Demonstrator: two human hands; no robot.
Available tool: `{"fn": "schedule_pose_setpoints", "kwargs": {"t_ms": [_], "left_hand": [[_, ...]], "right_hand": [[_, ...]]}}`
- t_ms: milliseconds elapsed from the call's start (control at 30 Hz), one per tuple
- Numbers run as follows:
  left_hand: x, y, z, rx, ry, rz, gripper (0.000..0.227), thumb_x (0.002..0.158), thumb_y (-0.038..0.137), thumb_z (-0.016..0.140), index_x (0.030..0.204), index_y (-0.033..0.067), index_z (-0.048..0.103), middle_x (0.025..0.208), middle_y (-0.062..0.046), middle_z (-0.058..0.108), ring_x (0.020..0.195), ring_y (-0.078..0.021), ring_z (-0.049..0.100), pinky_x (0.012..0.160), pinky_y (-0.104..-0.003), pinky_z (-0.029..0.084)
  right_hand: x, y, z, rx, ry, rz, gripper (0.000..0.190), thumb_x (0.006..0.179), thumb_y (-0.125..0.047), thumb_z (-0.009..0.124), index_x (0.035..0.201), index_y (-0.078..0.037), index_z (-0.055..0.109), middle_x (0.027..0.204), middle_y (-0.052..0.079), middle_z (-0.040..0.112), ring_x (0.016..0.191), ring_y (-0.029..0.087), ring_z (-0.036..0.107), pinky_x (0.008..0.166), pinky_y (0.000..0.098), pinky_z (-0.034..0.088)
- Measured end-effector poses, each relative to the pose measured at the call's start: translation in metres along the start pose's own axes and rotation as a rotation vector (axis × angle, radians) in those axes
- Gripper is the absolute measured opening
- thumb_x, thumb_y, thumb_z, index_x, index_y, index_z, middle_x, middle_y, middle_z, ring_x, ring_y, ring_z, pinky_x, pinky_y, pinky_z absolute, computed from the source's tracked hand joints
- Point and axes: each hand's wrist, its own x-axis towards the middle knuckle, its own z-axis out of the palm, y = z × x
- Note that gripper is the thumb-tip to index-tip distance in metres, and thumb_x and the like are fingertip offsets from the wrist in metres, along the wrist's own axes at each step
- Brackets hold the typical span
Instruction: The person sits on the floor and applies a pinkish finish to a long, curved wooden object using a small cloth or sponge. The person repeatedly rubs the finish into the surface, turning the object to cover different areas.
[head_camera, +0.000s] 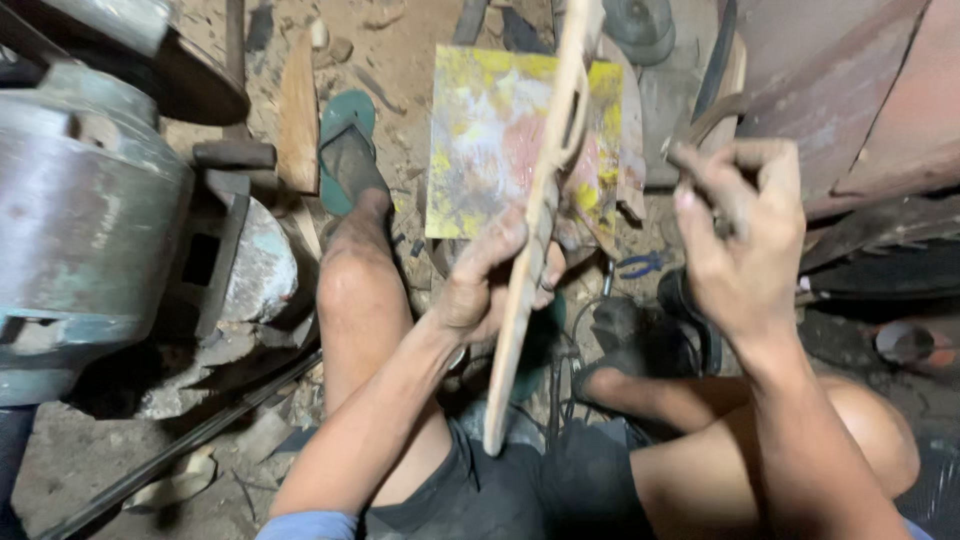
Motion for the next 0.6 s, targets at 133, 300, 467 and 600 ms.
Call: {"fn": "schedule_pose_setpoints", "kwargs": {"t_ms": [133, 300, 467, 600], "left_hand": [[-0.009, 0.002, -0.010, 0.059, 0.021, 0.059, 0.046, 0.109, 0.040, 0.060, 0.133, 0.0024, 0.047, 0.094, -0.011, 0.056, 0.073, -0.0165, 0.057, 0.055, -0.026, 0.048], [-0.008, 0.021, -0.014, 0.135, 0.061, 0.110, 0.046, 0.107, 0.040, 0.058, 0.135, 0.0041, 0.050, 0.094, -0.013, 0.062, 0.070, -0.0162, 0.055, 0.054, -0.026, 0.046], [-0.016, 0.028, -0.018, 0.111, 0.053, 0.084, 0.044, 0.109, 0.043, 0.054, 0.130, 0.0057, 0.050, 0.083, -0.015, 0.059, 0.063, -0.0179, 0.052, 0.057, -0.027, 0.046], [-0.015, 0.033, -0.018, 0.122, 0.084, 0.092, 0.046, 0.110, 0.044, 0.053, 0.131, 0.0039, 0.051, 0.084, -0.016, 0.058, 0.065, -0.0181, 0.051, 0.060, -0.028, 0.046]], "right_hand": [[-0.005, 0.080, 0.062, 0.061, -0.054, 0.235, 0.030, 0.105, -0.006, 0.063, 0.133, -0.002, 0.073, 0.121, 0.019, 0.054, 0.120, 0.033, 0.055, 0.106, 0.0388, 0.042], [-0.052, 0.169, 0.174, -0.067, -0.305, 0.572, 0.036, 0.095, -0.013, 0.062, 0.129, -0.015, 0.073, 0.123, 0.028, 0.055, 0.122, 0.043, 0.053, 0.107, 0.0461, 0.038], [-0.092, 0.193, 0.233, -0.063, -0.267, 0.301, 0.047, 0.091, -0.002, 0.061, 0.136, -0.011, 0.072, 0.129, 0.034, 0.052, 0.120, 0.049, 0.051, 0.105, 0.0500, 0.042], [-0.074, 0.181, 0.247, -0.136, -0.283, 0.240, 0.052, 0.087, 0.001, 0.062, 0.136, -0.011, 0.072, 0.109, 0.029, 0.051, 0.105, 0.047, 0.048, 0.094, 0.0503, 0.044]]}}
